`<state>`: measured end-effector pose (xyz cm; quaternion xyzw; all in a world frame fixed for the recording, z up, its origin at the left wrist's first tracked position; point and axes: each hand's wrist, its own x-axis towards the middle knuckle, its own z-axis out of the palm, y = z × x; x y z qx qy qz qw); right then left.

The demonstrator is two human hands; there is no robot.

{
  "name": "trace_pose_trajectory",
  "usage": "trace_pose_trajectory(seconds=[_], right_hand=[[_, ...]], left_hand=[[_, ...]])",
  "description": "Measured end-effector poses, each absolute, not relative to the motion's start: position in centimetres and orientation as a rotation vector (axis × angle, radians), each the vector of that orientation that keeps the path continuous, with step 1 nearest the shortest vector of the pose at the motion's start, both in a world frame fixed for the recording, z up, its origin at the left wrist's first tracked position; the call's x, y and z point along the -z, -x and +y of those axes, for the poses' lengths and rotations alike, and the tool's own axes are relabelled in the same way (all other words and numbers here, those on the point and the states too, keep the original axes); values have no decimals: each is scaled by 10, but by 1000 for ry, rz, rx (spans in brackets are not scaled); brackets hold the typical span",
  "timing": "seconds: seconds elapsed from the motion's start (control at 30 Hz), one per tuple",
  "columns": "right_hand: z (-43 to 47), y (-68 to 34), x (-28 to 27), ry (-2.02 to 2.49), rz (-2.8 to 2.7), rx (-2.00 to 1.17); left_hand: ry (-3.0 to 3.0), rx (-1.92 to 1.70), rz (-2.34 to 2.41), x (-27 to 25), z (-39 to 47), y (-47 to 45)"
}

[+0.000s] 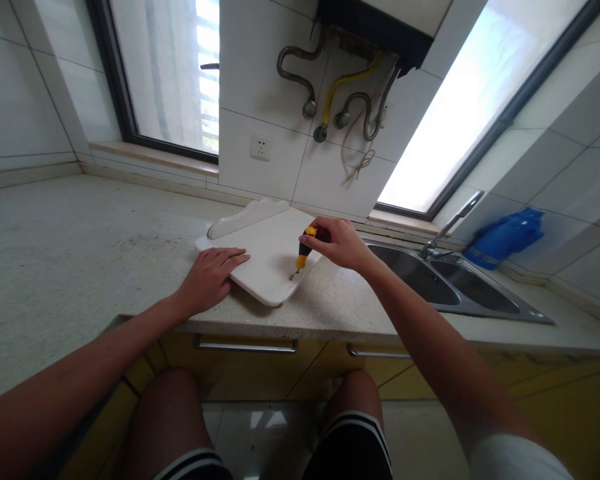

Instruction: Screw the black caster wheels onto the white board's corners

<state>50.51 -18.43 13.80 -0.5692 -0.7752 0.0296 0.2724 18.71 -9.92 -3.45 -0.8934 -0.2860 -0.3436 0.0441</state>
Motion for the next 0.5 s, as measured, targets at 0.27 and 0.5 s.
trace_pose_trajectory(seconds=[0.27,0.5], right_hand=[[-187,-504,-129,1590,-2017,-68],[-185,-511,-113,1584,-1910,-109]], left_hand=[[2728,1050,-852,34,-99,-187],[2719,1056,-869,35,-98,-188]])
